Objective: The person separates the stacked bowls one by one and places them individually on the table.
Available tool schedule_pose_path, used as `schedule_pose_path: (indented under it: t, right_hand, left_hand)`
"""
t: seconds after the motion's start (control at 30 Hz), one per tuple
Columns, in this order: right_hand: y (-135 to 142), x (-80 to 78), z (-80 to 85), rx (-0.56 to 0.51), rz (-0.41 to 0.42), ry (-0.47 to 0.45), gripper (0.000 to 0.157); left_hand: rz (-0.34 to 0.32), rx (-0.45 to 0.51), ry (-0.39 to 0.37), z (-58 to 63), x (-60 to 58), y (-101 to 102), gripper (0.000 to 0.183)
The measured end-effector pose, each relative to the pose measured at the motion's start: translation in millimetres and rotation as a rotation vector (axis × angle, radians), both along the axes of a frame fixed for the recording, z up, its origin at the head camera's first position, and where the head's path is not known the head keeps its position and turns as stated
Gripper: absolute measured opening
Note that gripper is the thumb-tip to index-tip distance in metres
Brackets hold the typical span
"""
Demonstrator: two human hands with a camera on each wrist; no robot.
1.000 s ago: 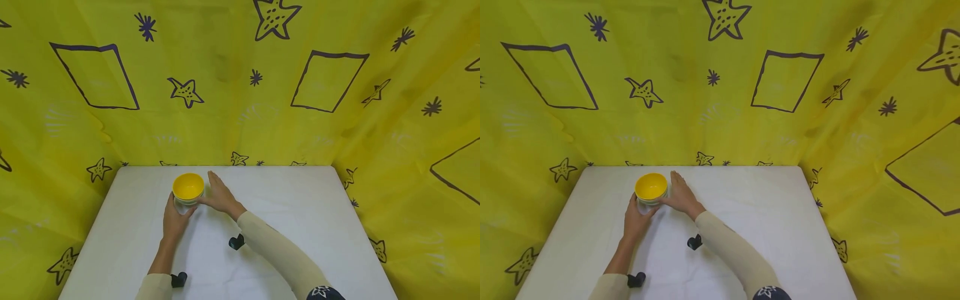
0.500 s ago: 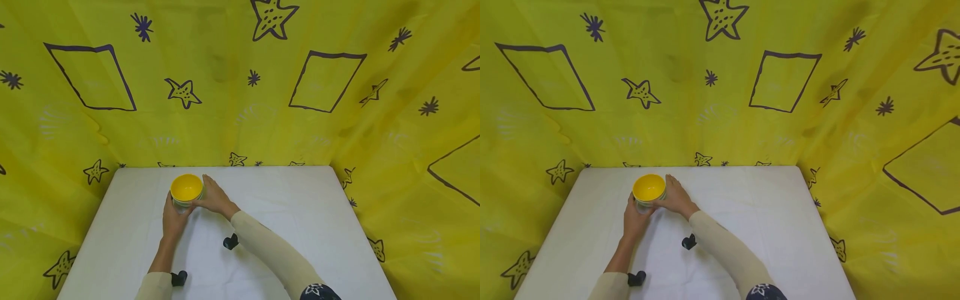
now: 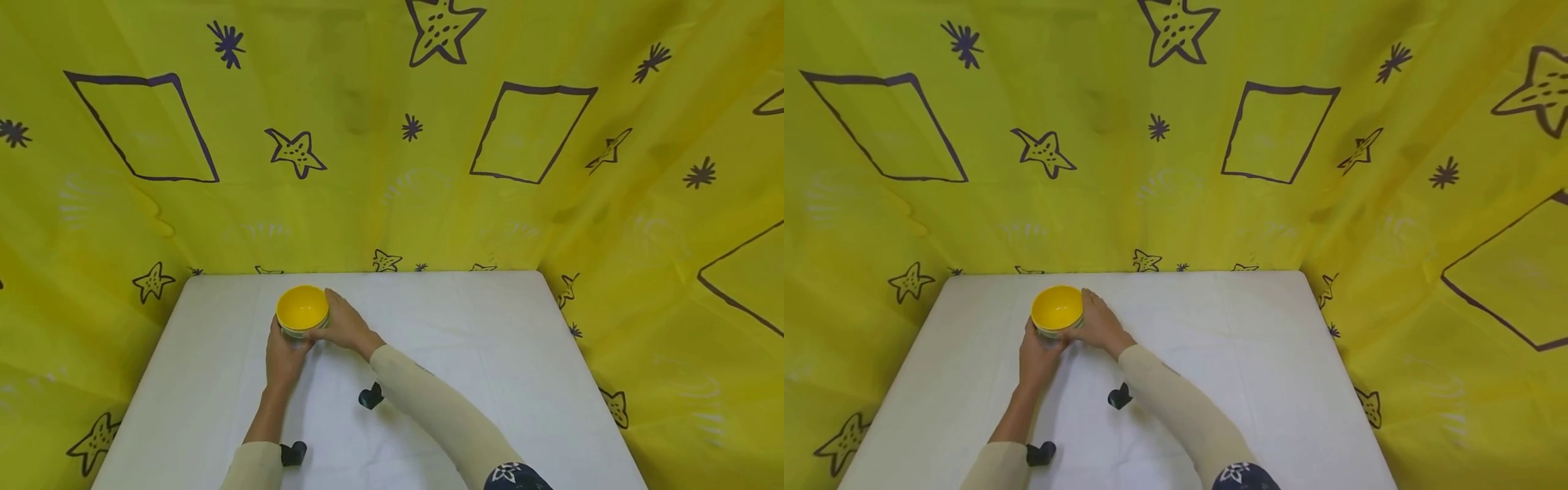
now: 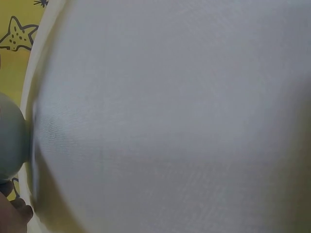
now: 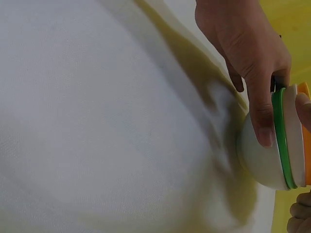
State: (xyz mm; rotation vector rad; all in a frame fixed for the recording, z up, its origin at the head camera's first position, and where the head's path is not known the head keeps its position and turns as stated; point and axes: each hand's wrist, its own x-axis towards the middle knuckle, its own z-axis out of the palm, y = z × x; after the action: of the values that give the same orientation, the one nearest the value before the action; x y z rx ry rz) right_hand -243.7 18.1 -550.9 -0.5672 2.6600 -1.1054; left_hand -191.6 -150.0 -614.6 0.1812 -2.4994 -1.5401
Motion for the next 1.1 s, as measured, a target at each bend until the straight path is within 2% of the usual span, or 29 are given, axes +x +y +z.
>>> schedule_pose_path:
  t: [0.2, 0.4, 0.57, 0.77, 0.93, 1.0, 1.1]
  right_hand:
    - [-2, 0.9, 0.7, -0.039, -0.011, 0.003, 0.1]
    - [-4, -1.6, -0.2, -0.122, -0.01, 0.007, 0.086]
    - [-6, -2.5, 1.5, -0.166, -0.036, -0.031, 0.087]
    - [-10, -2.8, 7.0, -0.149, -0.047, -0.029, 0.087]
    - [-12, -3.3, 10.1, -0.119, -0.067, -0.04, 0.098]
    - [-13, -3.4, 10.7, -0.118, -0.067, -0.036, 0.096]
    - [-14, -3.6, 11.0, -0.131, -0.055, -0.024, 0.085]
  left_hand:
    - [0.01, -0.007, -0.017, -1.5, 1.0, 0, 0.101]
    - [0.016, -0.003, -0.026, 1.4, 0.6, 1, 0.099]
    - [0.02, -0.015, -0.013, 1.7, -1.0, 2, 0.095]
    - [0.016, -0.007, -0.018, 0.7, -1.0, 1, 0.095]
    - [0.002, -0.018, -0.035, 2.2, -1.5, 0, 0.094]
    - [0.006, -0.025, -0.04, 2.3, -1.8, -1, 0.094]
    - [0.021, -0.032, -0.046, 1.7, -2.5, -2, 0.095]
